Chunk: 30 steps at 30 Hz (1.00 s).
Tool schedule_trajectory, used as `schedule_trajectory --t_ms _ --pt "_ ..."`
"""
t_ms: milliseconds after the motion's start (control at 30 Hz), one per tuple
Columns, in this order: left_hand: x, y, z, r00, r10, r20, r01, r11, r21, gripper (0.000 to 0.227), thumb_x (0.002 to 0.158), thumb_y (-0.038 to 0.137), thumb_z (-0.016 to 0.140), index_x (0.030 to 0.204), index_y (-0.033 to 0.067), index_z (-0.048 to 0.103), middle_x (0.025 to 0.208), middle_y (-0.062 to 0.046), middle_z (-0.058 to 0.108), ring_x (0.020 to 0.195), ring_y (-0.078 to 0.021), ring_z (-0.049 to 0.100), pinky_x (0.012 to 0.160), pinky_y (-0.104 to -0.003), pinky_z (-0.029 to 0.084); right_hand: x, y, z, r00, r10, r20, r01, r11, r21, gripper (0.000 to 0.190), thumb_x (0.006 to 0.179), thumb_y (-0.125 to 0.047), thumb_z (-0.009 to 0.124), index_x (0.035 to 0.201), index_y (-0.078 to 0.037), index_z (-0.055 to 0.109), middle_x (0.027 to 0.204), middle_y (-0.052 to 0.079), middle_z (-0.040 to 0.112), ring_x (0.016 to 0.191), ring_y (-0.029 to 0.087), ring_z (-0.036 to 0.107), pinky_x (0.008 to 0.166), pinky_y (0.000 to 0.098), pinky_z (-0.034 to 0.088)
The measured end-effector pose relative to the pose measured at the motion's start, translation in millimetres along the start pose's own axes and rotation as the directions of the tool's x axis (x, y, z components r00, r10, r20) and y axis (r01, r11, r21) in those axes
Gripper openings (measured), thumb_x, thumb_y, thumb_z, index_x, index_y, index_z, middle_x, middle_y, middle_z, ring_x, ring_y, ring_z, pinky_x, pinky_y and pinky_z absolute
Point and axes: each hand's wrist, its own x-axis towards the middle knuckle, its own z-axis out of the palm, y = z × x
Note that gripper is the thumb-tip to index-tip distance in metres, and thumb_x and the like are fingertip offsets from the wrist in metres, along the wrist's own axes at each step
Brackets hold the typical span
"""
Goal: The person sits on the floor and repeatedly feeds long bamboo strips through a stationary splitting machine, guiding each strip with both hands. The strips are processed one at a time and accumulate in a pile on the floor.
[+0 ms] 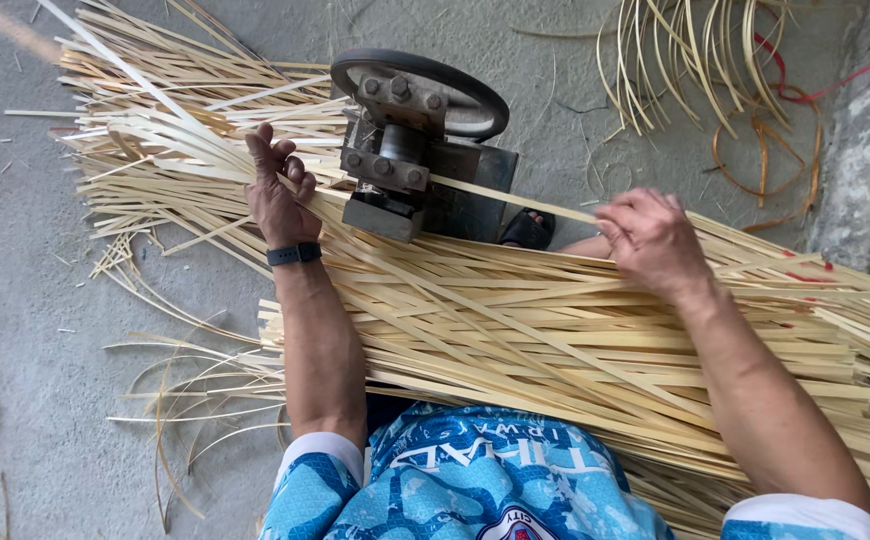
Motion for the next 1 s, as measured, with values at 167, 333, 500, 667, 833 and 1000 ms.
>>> schedule_trajectory --t_ms 167,333,500,667,833,1000 --pt "-2.5 3.9 -2.4 1.0 0.012 0.014 -0.012 1.0 0.001 0.067 0.094 0.048 0.072 0.14 0.002 0.056 0.09 -0.002 0.064 0.065 -0.0069 0.051 0.046 -0.02 0.038 -9.1 -42.9 -14.1 0.964 -0.258 0.07 0.243 0.955 0.172 0.028 0.079 -0.034 0.081 0.092 -0.01 0.078 0.091 0.007 0.076 0.094 0.021 0.069 0.092 0.0488 0.05" --pt "-4.0 3.4 0.9 1.0 -0.004 0.007 0.004 1.0 0.016 0.067 0.094 0.049 0.071 0.141 0.002 0.057 0.09 -0.001 0.063 0.065 -0.0066 0.05 0.046 -0.019 0.038 -23.8 -46.6 -8.4 0.915 -0.121 0.384 -0.01 0.947 0.322 0.02 0.079 -0.025 0.081 0.086 -0.007 0.076 0.086 0.005 0.075 0.086 0.02 0.072 0.082 0.0391 0.058" --pt "-5.0 8.1 1.8 1.0 0.003 -0.007 -0.003 1.0 0.018 0.066 0.095 0.048 0.071 0.14 0.0023 0.057 0.089 -0.001 0.063 0.065 -0.0066 0.05 0.047 -0.019 0.039 -33.8 -20.8 -30.9 0.894 0.066 0.444 -0.211 0.935 0.286 0.015 0.084 -0.015 0.077 0.095 -0.006 0.072 0.09 0.005 0.073 0.08 0.018 0.072 0.075 0.0326 0.062" --pt "-1.9 18.0 -2.2 0.999 0.033 0.012 -0.032 0.998 -0.053 0.063 0.097 0.046 0.07 0.14 0.0019 0.057 0.089 -0.002 0.062 0.065 -0.0068 0.05 0.047 -0.019 0.038 -46.6 26.5 -93.4 0.878 0.391 0.277 -0.442 0.884 0.153 0.02 0.087 -0.019 0.082 0.106 -0.015 0.082 0.091 0.005 0.077 0.081 0.017 0.07 0.071 0.0327 0.058" --pt "-1.5 17.3 3.0 0.999 0.04 0.011 -0.039 0.996 -0.079 0.06 0.096 0.044 0.071 0.136 0.0017 0.058 0.089 -0.003 0.064 0.065 -0.0071 0.052 0.047 -0.019 0.04 -56.7 54.2 -86.2 0.864 0.473 0.172 -0.497 0.858 0.134 0.016 0.095 -0.025 0.078 0.108 -0.014 0.081 0.094 0.006 0.079 0.082 0.017 0.073 0.072 0.0319 0.059" --pt "-3.9 22.7 6.6 0.999 0.037 0.016 -0.036 0.996 -0.084 0.057 0.095 0.044 0.072 0.132 0.002 0.059 0.088 -0.003 0.065 0.065 -0.0072 0.052 0.045 -0.018 0.04 -37.8 54.5 -51.5 0.878 0.413 0.241 -0.431 0.902 0.027 0.022 0.092 -0.03 0.075 0.106 -0.014 0.082 0.095 0.008 0.08 0.08 0.022 0.076 0.079 0.0362 0.061"
